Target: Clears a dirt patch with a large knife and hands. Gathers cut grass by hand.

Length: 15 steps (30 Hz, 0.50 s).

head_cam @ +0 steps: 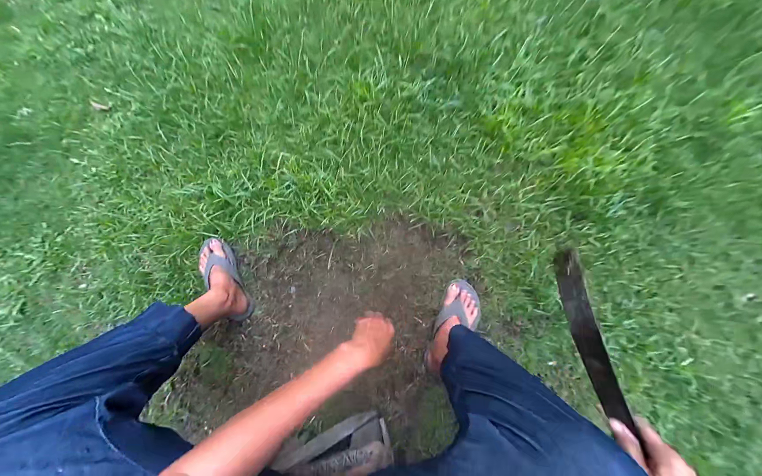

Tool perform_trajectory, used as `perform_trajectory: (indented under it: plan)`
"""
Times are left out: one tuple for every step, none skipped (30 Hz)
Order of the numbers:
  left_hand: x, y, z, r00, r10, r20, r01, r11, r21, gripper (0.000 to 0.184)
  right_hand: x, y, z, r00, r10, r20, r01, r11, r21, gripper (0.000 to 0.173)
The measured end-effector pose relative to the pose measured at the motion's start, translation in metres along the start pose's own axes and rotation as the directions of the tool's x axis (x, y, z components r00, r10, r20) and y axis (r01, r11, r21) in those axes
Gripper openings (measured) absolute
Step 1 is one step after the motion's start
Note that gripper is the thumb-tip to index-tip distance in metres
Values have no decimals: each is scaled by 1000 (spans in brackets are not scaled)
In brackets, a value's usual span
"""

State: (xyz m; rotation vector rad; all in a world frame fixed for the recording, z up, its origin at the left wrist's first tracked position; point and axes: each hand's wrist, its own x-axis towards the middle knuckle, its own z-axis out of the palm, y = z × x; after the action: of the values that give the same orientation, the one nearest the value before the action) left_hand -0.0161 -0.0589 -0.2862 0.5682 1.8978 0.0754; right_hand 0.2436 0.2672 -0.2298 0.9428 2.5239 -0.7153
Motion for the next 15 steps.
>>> perform_trajectory:
  plan:
    - [13, -5, 5, 1000, -1, 19, 1, 1000, 18, 45, 21, -9, 9, 996, -91, -23, 92, 995, 43, 45]
    - [23, -9, 5, 1000, 8, 12, -9, 1000, 26, 45, 42, -20, 19, 986, -160, -53, 162, 986, 34, 48]
    - [33, -12, 1, 999, 22, -26, -22, 1000, 13, 43, 64, -36, 28, 977, -202, -67, 202, 979, -3, 54]
    - [44, -17, -5, 996, 37, -84, -37, 999, 0, 42, 85, -52, 36, 970, -234, -61, 230, 971, -57, 61]
    - [56, -21, -14, 988, 48, -147, -50, 999, -9, 40, 104, -68, 43, 966, -257, -39, 252, 962, -108, 64]
    - [69, -26, -23, 977, 55, -205, -58, 998, -9, 39, 120, -84, 50, 963, -268, 1, 265, 954, -139, 66]
    - [83, -31, -31, 965, 70, -255, -72, 997, 1, 38, 134, -97, 58, 960, -276, 38, 279, 948, -154, 66]
    - [100, -38, -39, 949, 98, -300, -95, 995, 24, 38, 146, -107, 68, 956, -287, 62, 294, 944, -153, 65]
    - [117, -47, -46, 925, 140, -353, -127, 990, 61, 38, 156, -115, 79, 952, -297, 73, 305, 941, -149, 64]
    - [135, -57, -54, 897, 184, -403, -155, 982, 104, 39, 166, -121, 91, 948, -308, 79, 316, 937, -149, 62]
    - [151, -69, -63, 870, 221, -441, -171, 974, 149, 40, 175, -126, 102, 947, -303, 105, 316, 935, -158, 59]
    - [164, -84, -72, 849, 241, -470, -169, 967, 190, 38, 182, -130, 111, 946, -291, 145, 315, 932, -180, 55]
    - [173, -100, -80, 845, 229, -483, -146, 968, 205, 39, 188, -133, 116, 943, -259, 208, 303, 927, -220, 51]
    - [181, -119, -84, 842, 197, -503, -107, 974, 202, 40, 192, -135, 117, 941, -204, 270, 278, 922, -271, 49]
    - [184, -138, -88, 840, 140, -524, -56, 984, 171, 40, 193, -135, 117, 941, -167, 293, 256, 919, -300, 48]
